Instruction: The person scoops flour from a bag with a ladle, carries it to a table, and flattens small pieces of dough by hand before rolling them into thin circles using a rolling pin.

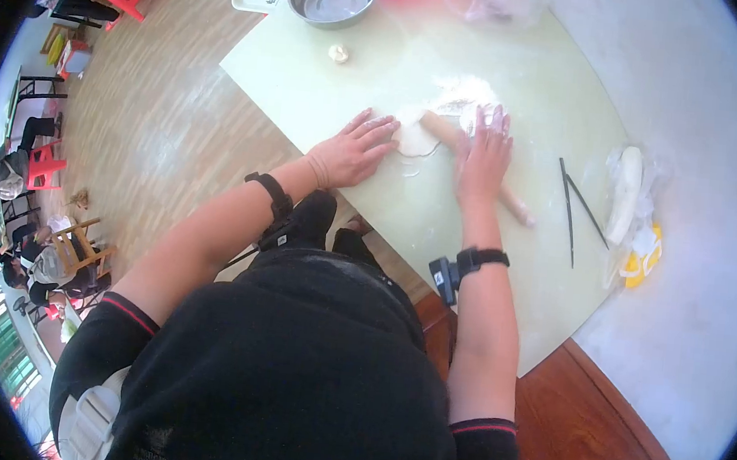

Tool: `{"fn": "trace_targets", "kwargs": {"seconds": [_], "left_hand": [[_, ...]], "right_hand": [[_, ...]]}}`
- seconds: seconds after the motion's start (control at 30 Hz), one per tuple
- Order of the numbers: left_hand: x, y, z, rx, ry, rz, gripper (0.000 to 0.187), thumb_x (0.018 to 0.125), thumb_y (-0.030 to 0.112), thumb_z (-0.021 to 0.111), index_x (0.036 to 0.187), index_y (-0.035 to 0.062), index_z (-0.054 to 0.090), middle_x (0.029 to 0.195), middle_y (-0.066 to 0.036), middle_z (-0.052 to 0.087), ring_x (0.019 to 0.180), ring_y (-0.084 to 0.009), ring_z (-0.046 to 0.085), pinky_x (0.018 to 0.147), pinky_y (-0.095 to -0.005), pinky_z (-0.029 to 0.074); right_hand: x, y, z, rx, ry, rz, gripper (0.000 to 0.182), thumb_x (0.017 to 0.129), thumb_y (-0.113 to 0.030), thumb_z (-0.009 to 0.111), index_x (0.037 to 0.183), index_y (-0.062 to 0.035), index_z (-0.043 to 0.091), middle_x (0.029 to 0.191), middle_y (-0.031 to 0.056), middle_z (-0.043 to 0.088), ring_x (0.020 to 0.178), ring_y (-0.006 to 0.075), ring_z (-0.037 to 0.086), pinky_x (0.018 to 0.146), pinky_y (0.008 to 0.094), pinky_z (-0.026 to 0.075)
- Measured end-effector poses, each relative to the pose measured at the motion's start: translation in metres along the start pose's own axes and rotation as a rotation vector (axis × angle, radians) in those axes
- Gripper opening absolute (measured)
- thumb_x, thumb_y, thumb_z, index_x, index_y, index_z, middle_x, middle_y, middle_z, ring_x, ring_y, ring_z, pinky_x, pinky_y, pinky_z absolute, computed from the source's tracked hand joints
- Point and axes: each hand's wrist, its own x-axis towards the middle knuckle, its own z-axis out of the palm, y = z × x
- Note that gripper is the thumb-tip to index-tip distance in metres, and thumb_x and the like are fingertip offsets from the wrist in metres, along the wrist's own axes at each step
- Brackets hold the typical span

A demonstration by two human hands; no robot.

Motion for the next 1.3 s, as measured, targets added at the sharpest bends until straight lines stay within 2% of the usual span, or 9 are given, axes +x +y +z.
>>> {"fn": "trace_targets", "kwargs": {"seconds": [0.17,0.3,0.4,0.5,0.57,0.77,1.0,1.17,1.3], "left_hand": [[0.001,0.002,0.001,-0.006,0.017,-0.004,0.043,0.083,0.014,0.054,0.125,0.0025,0.053,0.142,-0.019,0.041,0.137,-0.0316,0.035,0.118,-0.0517,0.019],[0.0,0.002,0.001,-0.004,0.033,0.017,0.044,0.083,0.014,0.055,0.125,0.003,0.053,0.142,-0.019,0.042,0.136,-0.0321,0.036,0.117,-0.0517,0.019],[0.003,0.005,-0.001,0.005,0.025,0.014,0.042,0.083,0.012,0.055,0.124,0.0034,0.054,0.14,-0.019,0.044,0.133,-0.0332,0.039,0.117,-0.0522,0.02],[0.012,0.007,0.0,-0.005,0.118,0.009,0.038,0.084,0.013,0.058,0.121,0.0041,0.056,0.132,-0.017,0.049,0.126,-0.0328,0.044,0.112,-0.0495,0.03],[0.026,0.016,-0.001,-0.118,0.069,0.049,0.032,0.084,0.017,0.062,0.114,0.0051,0.059,0.118,-0.014,0.054,0.114,-0.0312,0.049,0.1,-0.0447,0.039],[0.057,0.025,0.012,0.007,0.123,0.063,0.023,0.081,0.015,0.06,0.102,0.0048,0.059,0.102,-0.011,0.052,0.1,-0.0284,0.051,0.09,-0.0399,0.042],[0.045,0.007,-0.004,-0.034,0.023,0.274,0.028,0.074,0.007,0.056,0.101,0.0027,0.059,0.111,-0.012,0.055,0.108,-0.029,0.052,0.095,-0.0409,0.043],[0.023,0.004,-0.002,-0.077,0.044,0.24,0.04,0.077,0.007,0.056,0.115,-0.0013,0.059,0.13,-0.016,0.052,0.124,-0.0324,0.048,0.105,-0.0442,0.041],[0.019,0.019,0.002,-0.068,0.016,0.164,0.044,0.077,0.007,0.057,0.121,-0.0013,0.058,0.132,-0.016,0.051,0.126,-0.0326,0.046,0.105,-0.0437,0.041]], "right_hand": [[-0.028,-0.022,-0.011,-0.119,-0.148,-0.101,0.054,0.097,-0.036,0.049,0.145,-0.0155,0.038,0.155,0.013,0.027,0.143,0.0345,0.025,0.113,0.0553,0.022],[-0.009,-0.014,-0.013,-0.153,-0.097,-0.05,0.054,0.097,-0.037,0.049,0.145,-0.015,0.038,0.155,0.0127,0.028,0.143,0.0341,0.024,0.114,0.0547,0.021],[-0.011,-0.006,-0.017,0.05,-0.068,0.017,0.054,0.096,-0.035,0.052,0.144,-0.014,0.039,0.154,0.0155,0.029,0.142,0.0344,0.027,0.114,0.0543,0.022],[-0.035,-0.002,-0.032,0.106,0.009,-0.003,0.055,0.094,-0.03,0.057,0.143,-0.0122,0.04,0.148,0.0188,0.037,0.137,0.0357,0.034,0.113,0.0538,0.023],[-0.05,0.002,-0.03,-0.026,-0.096,0.03,0.051,0.089,-0.021,0.061,0.136,-0.0097,0.046,0.132,0.0177,0.05,0.125,0.0345,0.045,0.109,0.0496,0.032],[-0.052,0.006,-0.027,0.084,0.024,0.113,0.04,0.084,-0.007,0.062,0.123,-0.0079,0.055,0.11,0.0111,0.056,0.108,0.0297,0.052,0.097,0.0427,0.041],[-0.092,0.014,-0.045,0.13,0.075,0.306,0.04,0.084,-0.007,0.063,0.124,-0.0071,0.056,0.113,0.0104,0.056,0.109,0.0301,0.052,0.096,0.0424,0.041],[-0.092,0.006,-0.047,0.217,0.074,0.195,0.039,0.085,-0.011,0.062,0.124,-0.0061,0.056,0.11,0.0125,0.058,0.107,0.0315,0.053,0.095,0.0427,0.04],[-0.086,-0.014,-0.039,0.215,-0.044,0.105,0.041,0.084,-0.01,0.063,0.124,-0.0055,0.055,0.112,0.012,0.057,0.109,0.0316,0.052,0.096,0.0449,0.041]]}}
